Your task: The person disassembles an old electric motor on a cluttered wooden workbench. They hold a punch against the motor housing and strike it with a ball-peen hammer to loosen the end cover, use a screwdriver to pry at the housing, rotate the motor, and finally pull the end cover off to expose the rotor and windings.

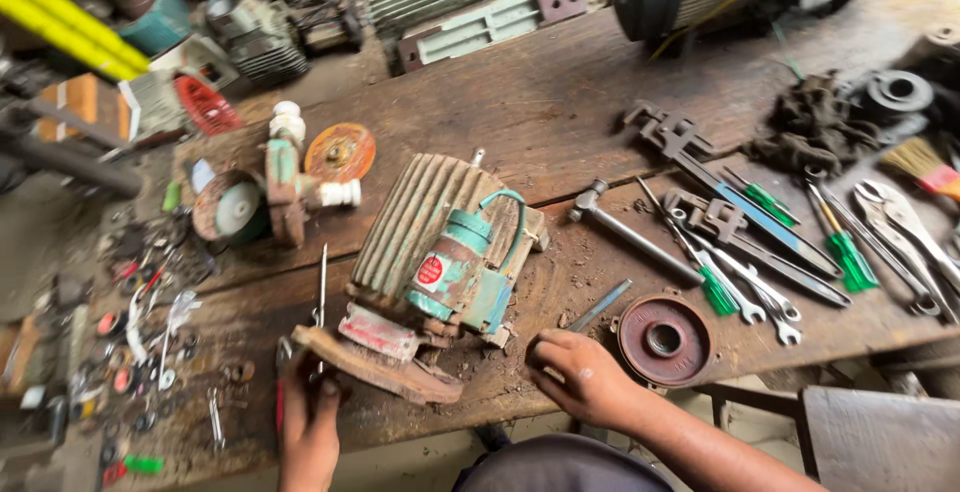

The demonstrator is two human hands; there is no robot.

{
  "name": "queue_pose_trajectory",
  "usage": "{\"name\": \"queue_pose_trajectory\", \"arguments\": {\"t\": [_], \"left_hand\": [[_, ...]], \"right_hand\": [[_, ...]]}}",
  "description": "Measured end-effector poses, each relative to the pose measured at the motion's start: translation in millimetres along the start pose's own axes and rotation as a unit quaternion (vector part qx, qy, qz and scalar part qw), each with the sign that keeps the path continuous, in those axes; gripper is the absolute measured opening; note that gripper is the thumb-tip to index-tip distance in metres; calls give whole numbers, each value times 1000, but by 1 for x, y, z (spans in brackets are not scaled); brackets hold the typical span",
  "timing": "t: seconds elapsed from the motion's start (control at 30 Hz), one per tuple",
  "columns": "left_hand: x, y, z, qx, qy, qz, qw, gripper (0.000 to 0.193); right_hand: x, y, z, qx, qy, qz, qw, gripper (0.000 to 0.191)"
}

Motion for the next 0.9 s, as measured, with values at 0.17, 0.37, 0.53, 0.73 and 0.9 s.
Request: {"name": "queue_pose_trajectory", "arguments": {"t": [0.17, 0.37, 0.53, 0.73, 0.9], "left_hand": [[32, -57, 8, 29, 44, 160, 986, 47], [64, -81, -34, 14, 4, 208, 978, 19], [73, -75, -39, -28, 30, 170, 985, 30], [78, -71, -27, -54, -13, 130, 990, 26], [76, -73, -21, -21, -37, 129, 991, 20]], "right_hand": [[-1, 17, 2, -27, -58, -38, 997, 32], [0, 9, -1, -1, -94, 31, 995, 20], [-4, -2, 6, 8, -53, 74, 996, 23], [-2, -47, 104, -56, 71, 81, 993, 25], [6, -145, 159, -263, 31, 243, 933, 29]]}}
Point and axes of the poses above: each hand's wrist, its own x-axis away from the middle knuckle, its own z-axis out of the back of the hand, y = z × x, the point moved 3 cm from there along -x, towards the middle knuckle, and after that the axes turned 13 degrees about x, right-handed, at the moved point
